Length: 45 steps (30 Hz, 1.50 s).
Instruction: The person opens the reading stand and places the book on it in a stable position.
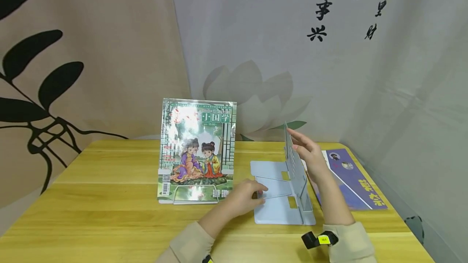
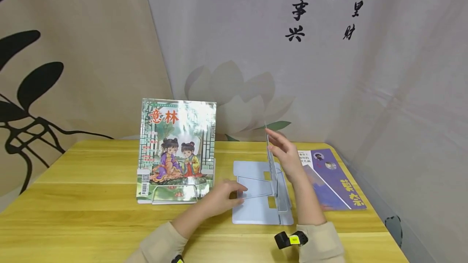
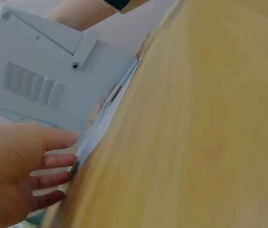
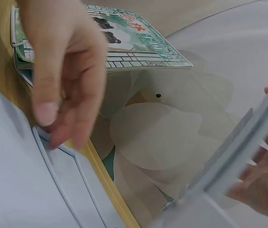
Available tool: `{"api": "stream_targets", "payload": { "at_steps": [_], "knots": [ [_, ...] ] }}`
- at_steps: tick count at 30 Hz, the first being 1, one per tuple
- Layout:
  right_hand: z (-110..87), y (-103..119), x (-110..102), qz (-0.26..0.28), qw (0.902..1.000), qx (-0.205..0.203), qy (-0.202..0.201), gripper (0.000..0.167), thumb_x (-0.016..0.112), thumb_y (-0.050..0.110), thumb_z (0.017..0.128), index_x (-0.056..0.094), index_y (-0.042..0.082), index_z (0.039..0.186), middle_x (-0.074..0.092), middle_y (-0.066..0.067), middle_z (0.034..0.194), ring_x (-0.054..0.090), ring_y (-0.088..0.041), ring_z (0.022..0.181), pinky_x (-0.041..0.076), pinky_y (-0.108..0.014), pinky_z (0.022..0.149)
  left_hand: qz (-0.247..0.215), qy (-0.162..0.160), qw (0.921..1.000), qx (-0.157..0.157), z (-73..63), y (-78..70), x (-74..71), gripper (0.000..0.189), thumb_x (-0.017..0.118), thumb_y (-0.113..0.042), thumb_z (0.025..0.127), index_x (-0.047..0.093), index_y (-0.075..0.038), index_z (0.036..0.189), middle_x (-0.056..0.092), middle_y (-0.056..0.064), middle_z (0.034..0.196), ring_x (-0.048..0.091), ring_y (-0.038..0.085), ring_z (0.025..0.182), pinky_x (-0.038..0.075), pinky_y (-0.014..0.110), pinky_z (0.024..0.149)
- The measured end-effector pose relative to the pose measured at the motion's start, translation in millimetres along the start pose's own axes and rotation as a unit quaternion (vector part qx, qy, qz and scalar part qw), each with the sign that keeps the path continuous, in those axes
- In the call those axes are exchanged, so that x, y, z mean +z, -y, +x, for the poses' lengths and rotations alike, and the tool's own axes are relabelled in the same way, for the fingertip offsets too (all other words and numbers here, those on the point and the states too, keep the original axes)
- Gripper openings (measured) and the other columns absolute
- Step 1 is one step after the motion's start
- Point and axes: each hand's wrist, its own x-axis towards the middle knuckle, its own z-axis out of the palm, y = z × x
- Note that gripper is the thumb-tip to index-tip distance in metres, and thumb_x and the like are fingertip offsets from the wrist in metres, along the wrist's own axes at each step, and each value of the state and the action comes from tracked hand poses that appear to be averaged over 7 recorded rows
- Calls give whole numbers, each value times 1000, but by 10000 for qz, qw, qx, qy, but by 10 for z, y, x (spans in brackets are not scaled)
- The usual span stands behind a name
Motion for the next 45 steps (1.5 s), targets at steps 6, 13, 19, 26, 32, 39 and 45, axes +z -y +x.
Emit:
{"api": "stream_targets", "payload": {
  "at_steps": [6,13,19,26,32,39,45],
  "knots": [
    [8,-9,-30,80,9999,-32,63,48,43,7,95,43,2,143,35,-15,149,30,-36,134,13,-67,105,592,-104,9982,65,14,32,114,22,77,-23,81,74,-15,101,62,-10,86,51,6,78,39,22,71],
    [0,-19,-50,28,9999,-141,-27,48,42,6,94,42,-2,142,35,-19,148,29,-35,135,18,-56,109,854,-196,9959,-215,37,4,212,14,77,-23,81,74,-20,94,56,-14,78,47,4,75,34,25,70],
    [-18,9,-61,82,9998,-119,-108,49,43,9,94,42,-1,142,34,-20,148,28,-36,135,19,-55,109,1060,-323,9930,-399,58,-46,237,5,74,-16,83,71,-20,83,56,-14,75,47,6,72,35,26,68],
    [-41,7,-49,246,9996,-44,-124,52,42,10,93,39,-1,143,34,-18,149,29,-32,135,26,-47,106,775,-325,9955,-429,52,-17,259,6,71,-13,85,69,-17,82,55,-14,75,46,6,73,34,26,70],
    [-30,-4,-37,117,9994,-253,-198,49,42,9,93,42,-3,141,37,-19,147,30,-35,135,19,-55,109,77,-338,9987,-382,38,50,254,6,69,-11,87,66,-15,84,54,-14,73,46,5,73,33,28,76],
    [-24,-19,10,-29,9996,-292,8,46,40,10,96,43,-1,141,35,-18,149,26,-36,138,13,-60,109,-303,-249,9988,-285,25,109,223,4,66,-11,90,64,-12,86,51,-13,72,45,5,72,31,31,79],
    [-18,-41,95,-1,9995,-293,91,45,41,8,96,43,-2,140,34,-18,149,28,-38,136,16,-63,107,-407,-204,9987,-217,14,134,222,4,64,-12,91,62,-9,88,52,-12,75,45,5,73,32,35,84]
  ]
}}
